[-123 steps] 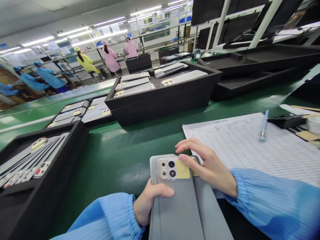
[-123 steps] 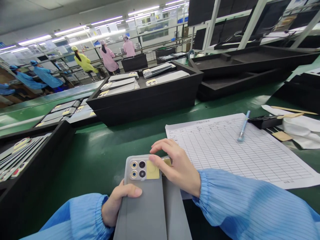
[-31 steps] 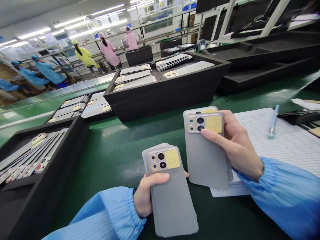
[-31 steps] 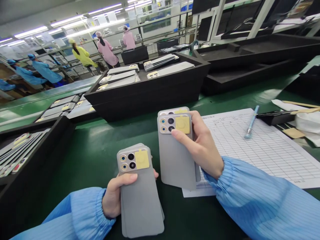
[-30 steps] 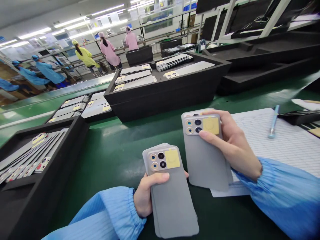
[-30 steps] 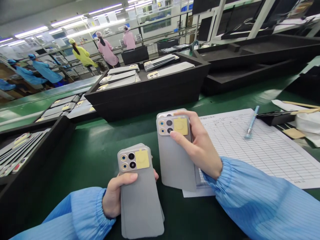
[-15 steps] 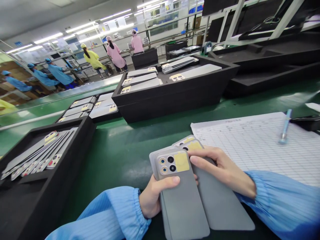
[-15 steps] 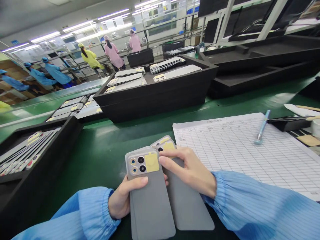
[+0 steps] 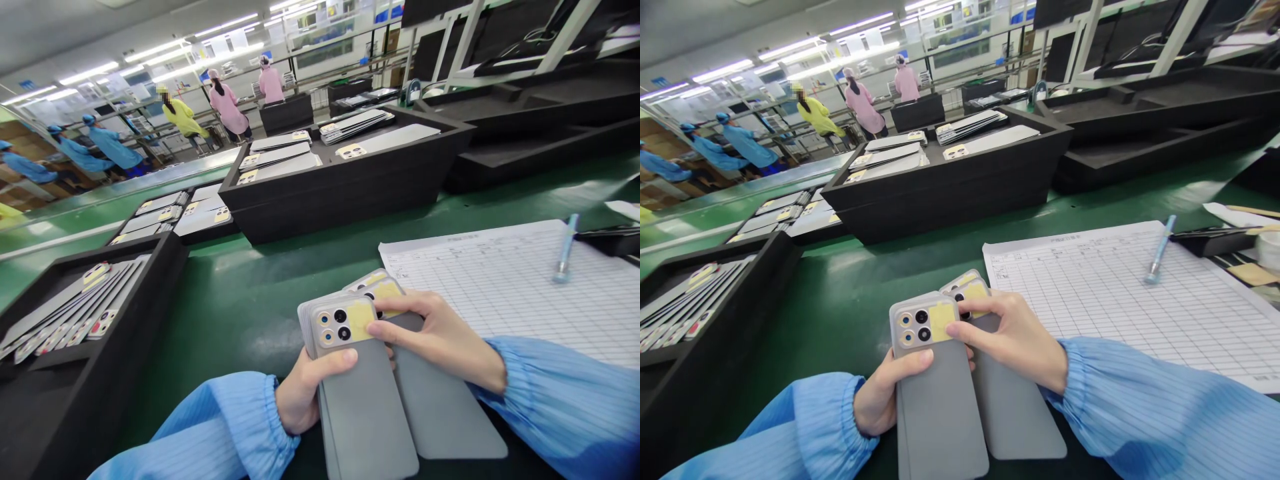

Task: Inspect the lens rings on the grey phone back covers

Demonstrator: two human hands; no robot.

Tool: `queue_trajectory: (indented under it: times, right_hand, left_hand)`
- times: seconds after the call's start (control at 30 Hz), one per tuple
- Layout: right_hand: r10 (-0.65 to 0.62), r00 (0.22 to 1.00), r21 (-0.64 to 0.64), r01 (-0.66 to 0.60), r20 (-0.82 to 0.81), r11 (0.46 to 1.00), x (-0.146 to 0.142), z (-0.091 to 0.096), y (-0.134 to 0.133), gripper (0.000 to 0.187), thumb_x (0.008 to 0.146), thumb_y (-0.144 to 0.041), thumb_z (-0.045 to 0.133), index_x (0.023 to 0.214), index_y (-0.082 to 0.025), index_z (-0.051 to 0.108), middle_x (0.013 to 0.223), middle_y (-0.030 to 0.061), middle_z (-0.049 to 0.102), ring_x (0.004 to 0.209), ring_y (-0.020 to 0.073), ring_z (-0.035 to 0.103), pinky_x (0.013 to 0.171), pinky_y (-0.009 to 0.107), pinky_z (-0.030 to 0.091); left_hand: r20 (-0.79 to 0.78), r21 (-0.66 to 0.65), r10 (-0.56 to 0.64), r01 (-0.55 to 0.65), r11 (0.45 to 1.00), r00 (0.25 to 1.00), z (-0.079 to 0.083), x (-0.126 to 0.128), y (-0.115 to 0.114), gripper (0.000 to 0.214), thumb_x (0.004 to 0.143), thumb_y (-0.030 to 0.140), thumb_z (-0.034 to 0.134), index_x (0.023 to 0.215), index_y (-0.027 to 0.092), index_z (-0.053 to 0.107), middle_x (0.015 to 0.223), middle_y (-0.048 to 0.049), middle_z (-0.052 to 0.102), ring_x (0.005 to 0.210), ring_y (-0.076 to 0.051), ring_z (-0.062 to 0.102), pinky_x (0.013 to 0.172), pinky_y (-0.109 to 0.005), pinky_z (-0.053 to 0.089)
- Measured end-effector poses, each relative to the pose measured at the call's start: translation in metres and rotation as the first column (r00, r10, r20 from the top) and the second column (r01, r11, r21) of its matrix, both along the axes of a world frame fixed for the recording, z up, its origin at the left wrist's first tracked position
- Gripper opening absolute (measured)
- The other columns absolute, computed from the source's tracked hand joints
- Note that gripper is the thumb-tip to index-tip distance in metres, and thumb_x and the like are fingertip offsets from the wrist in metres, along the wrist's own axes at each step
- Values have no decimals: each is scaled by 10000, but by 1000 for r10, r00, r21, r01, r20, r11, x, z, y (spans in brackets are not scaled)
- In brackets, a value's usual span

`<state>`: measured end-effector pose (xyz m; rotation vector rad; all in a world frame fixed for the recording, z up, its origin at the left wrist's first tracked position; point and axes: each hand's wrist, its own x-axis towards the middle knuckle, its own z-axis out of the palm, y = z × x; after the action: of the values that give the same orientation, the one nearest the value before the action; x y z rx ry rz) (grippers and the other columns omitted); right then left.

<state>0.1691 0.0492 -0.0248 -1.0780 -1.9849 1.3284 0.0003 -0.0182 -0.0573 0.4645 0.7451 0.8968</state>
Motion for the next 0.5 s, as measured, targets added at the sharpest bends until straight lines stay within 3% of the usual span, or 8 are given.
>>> queue_trajectory:
  times: [0.3,0.5]
  right_hand:
    - [-39,999,63,40,-16,997,2,-13,0,191,752,-378,582,779,-214,677,609,-10,656,605,172,614,626,293,485]
    - [-54,998,103,53,10,993,1,-10,0,182,757,-366,573,782,-228,690,831,8,688,803,222,615,693,314,476]
  left_hand:
    - [1,-10,14,-14,1000,1000,-1,0,1,295,732,190,554,1007,96,607,921,-121,675,842,-206,618,798,-337,460]
    - [136,-76,1,10,997,991,-1,-3,1,502,636,288,521,1031,-17,575,947,-189,653,869,-259,605,797,-343,440]
